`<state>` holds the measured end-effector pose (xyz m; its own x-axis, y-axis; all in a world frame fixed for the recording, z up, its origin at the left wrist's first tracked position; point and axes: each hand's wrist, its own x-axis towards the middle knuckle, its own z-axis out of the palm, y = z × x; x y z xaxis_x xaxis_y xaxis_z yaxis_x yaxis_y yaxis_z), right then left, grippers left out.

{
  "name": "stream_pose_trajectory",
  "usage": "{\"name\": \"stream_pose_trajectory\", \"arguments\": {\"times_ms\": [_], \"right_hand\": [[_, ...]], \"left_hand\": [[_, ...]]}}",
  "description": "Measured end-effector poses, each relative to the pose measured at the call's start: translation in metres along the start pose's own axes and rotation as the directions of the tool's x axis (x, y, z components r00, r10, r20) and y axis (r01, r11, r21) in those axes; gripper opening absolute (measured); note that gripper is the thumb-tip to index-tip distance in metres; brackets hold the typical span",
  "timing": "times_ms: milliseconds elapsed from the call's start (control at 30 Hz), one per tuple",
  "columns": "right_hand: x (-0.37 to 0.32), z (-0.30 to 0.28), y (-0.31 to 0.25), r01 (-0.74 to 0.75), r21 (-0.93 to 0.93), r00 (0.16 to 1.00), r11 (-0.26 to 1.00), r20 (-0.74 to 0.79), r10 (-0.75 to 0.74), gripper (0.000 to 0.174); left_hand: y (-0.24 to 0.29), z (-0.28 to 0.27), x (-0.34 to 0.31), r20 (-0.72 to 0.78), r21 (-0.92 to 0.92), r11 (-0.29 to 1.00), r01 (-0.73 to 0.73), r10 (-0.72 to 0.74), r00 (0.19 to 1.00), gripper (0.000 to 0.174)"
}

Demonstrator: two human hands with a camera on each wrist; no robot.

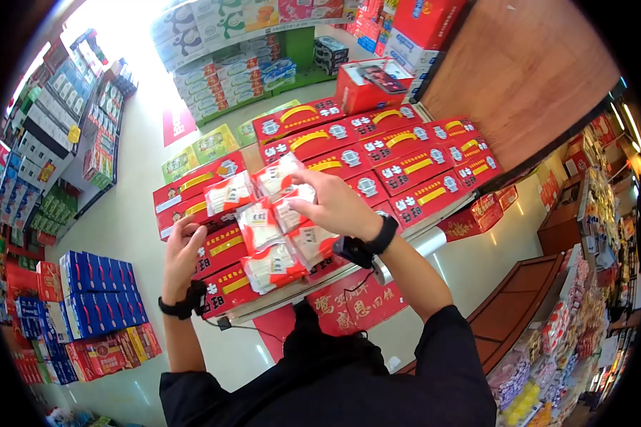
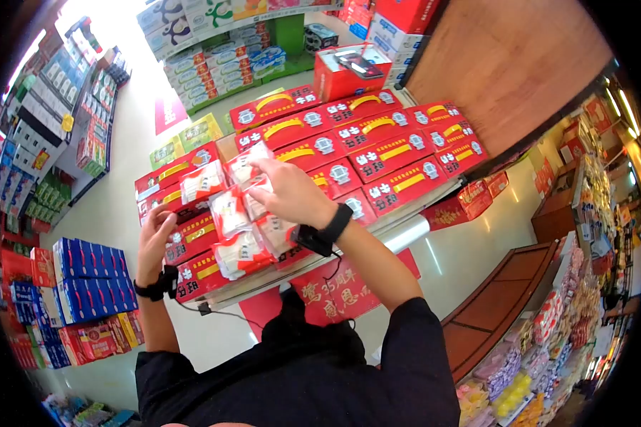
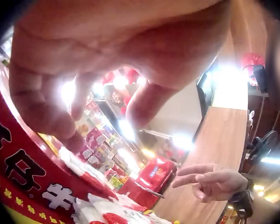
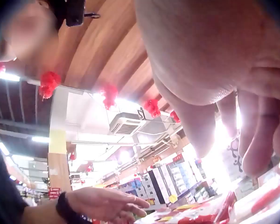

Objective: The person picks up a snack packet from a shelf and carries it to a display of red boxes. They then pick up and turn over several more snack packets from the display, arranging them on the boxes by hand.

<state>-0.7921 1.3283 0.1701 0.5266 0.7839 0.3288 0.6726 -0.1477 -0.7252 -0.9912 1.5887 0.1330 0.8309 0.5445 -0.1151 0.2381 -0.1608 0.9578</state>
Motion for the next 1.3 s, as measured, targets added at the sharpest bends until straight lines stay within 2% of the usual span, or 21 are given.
{"name": "stream_pose_trajectory", "arguments": {"times_ms": [100, 133, 167, 267, 333, 400, 433, 467, 533, 567, 633, 700, 767, 833, 867, 900, 967, 1033, 1100, 1167, 1300], "right_hand": [[-0.053, -0.039, -0.020, -0.071, 0.087, 0.997, 0.994, -0.001, 0.071, 0.048], [-0.074, -0.055, -0.033, -0.106, 0.056, 0.994, 0.993, 0.015, 0.106, 0.048], [-0.097, -0.067, -0.036, -0.159, 0.115, 0.987, 0.981, 0.049, 0.154, 0.047], [-0.185, -0.086, -0.017, -0.093, 0.111, 0.995, 0.989, 0.036, 0.090, 0.046], [-0.256, -0.098, -0.005, -0.233, 0.200, 0.973, 0.952, 0.051, 0.227, 0.048], [-0.331, -0.105, 0.006, -0.394, 0.288, 0.916, 0.873, 0.044, 0.399, 0.048], [-0.371, -0.106, 0.013, -0.448, 0.342, 0.881, 0.826, 0.012, 0.473, 0.048], [-0.412, -0.101, 0.026, -0.500, 0.431, 0.827, 0.751, -0.018, 0.561, 0.047], [-0.485, -0.096, 0.032, -0.522, 0.385, 0.742, 0.761, -0.236, 0.628, 0.044], [-0.520, -0.096, 0.029, -0.559, 0.369, 0.676, 0.742, -0.315, 0.666, 0.042], [-0.583, -0.102, 0.016, -0.645, 0.343, 0.579, 0.683, -0.365, 0.729, 0.045], [-0.629, -0.114, 0.002, -0.717, 0.314, 0.487, 0.622, -0.414, 0.770, 0.047], [-0.668, -0.123, -0.013, -0.724, 0.352, 0.403, 0.594, -0.483, 0.777, 0.046], [-0.696, -0.134, -0.021, -0.718, 0.414, 0.315, 0.559, -0.523, 0.792, 0.048], [-0.707, -0.138, -0.024, -0.761, 0.341, 0.286, 0.552, -0.587, 0.757, 0.048], [-0.719, -0.140, -0.027, -0.803, 0.270, 0.262, 0.530, -0.640, 0.723, 0.048], [-0.739, -0.144, -0.035, -0.807, 0.327, 0.164, 0.492, -0.677, 0.718, 0.051], [-0.756, -0.153, -0.041, -0.804, 0.374, 0.077, 0.462, -0.705, 0.705, 0.053], [-0.774, -0.162, -0.046, -0.711, 0.540, 0.003, 0.450, -0.637, 0.771, 0.058], [-0.795, -0.172, -0.038, -0.728, 0.541, -0.053, 0.422, -0.657, 0.752, 0.059], [-0.830, -0.212, -0.012, -0.755, 0.512, -0.128, 0.410, -0.728, 0.674, 0.063]], "left_hand": [[0.042, 0.022, -0.048, -0.057, -0.053, 0.998, -0.041, 0.038, 0.998, 0.037], [0.046, 0.033, -0.061, -0.050, -0.075, 0.983, -0.171, 0.167, 0.985, 0.035], [0.052, 0.043, -0.078, -0.051, -0.093, 0.981, -0.168, 0.164, 0.985, 0.033], [0.066, 0.095, -0.128, 0.063, -0.132, 0.972, -0.194, 0.204, 0.977, 0.030], [0.070, 0.144, -0.160, 0.193, -0.121, 0.974, -0.193, 0.214, 0.958, 0.028], [0.050, 0.198, -0.182, 0.365, -0.219, 0.974, -0.057, 0.136, 0.921, 0.028], [0.036, 0.226, -0.190, 0.462, -0.203, 0.979, -0.035, 0.127, 0.878, 0.028], [0.037, 0.256, -0.206, 0.533, -0.159, 0.983, 0.092, 0.007, 0.846, 0.027], [0.002, 0.321, -0.230, 0.644, -0.157, 0.980, 0.119, 0.010, 0.765, 0.028], [0.001, 0.350, -0.245, 0.721, -0.081, 0.992, 0.100, -0.011, 0.693, 0.027], [0.005, 0.406, -0.279, 0.850, -0.032, 0.965, 0.260, -0.111, 0.515, 0.028], [0.018, 0.456, -0.309, 0.930, 0.064, 0.973, 0.223, -0.139, 0.339, 0.030], [0.008, 0.499, -0.329, 0.979, 0.051, 0.993, 0.107, -0.071, 0.192, 0.031], [0.017, 0.536, -0.347, 0.993, 0.061, 0.995, -0.076, -0.053, 0.102, 0.032], [0.020, 0.552, -0.353, 0.997, 0.064, 0.993, -0.098, -0.060, 0.050, 0.032], [0.023, 0.567, -0.357, 0.997, 0.075, 0.989, -0.129, -0.072, 0.024, 0.033], [0.025, 0.595, -0.364, 0.995, 0.086, 0.980, -0.177, -0.094, -0.037, 0.035], [0.022, 0.626, -0.366, 0.986, 0.139, 0.981, -0.134, -0.149, -0.069, 0.035], [0.023, 0.659, -0.369, 0.976, 0.144, 0.976, -0.165, -0.168, -0.137, 0.035], [0.023, 0.695, -0.375, 0.969, 0.170, 0.969, -0.181, -0.198, -0.150, 0.034], [0.027, 0.775, -0.386, 0.965, 0.104, 0.986, -0.132, -0.132, -0.227, 0.033]]}}
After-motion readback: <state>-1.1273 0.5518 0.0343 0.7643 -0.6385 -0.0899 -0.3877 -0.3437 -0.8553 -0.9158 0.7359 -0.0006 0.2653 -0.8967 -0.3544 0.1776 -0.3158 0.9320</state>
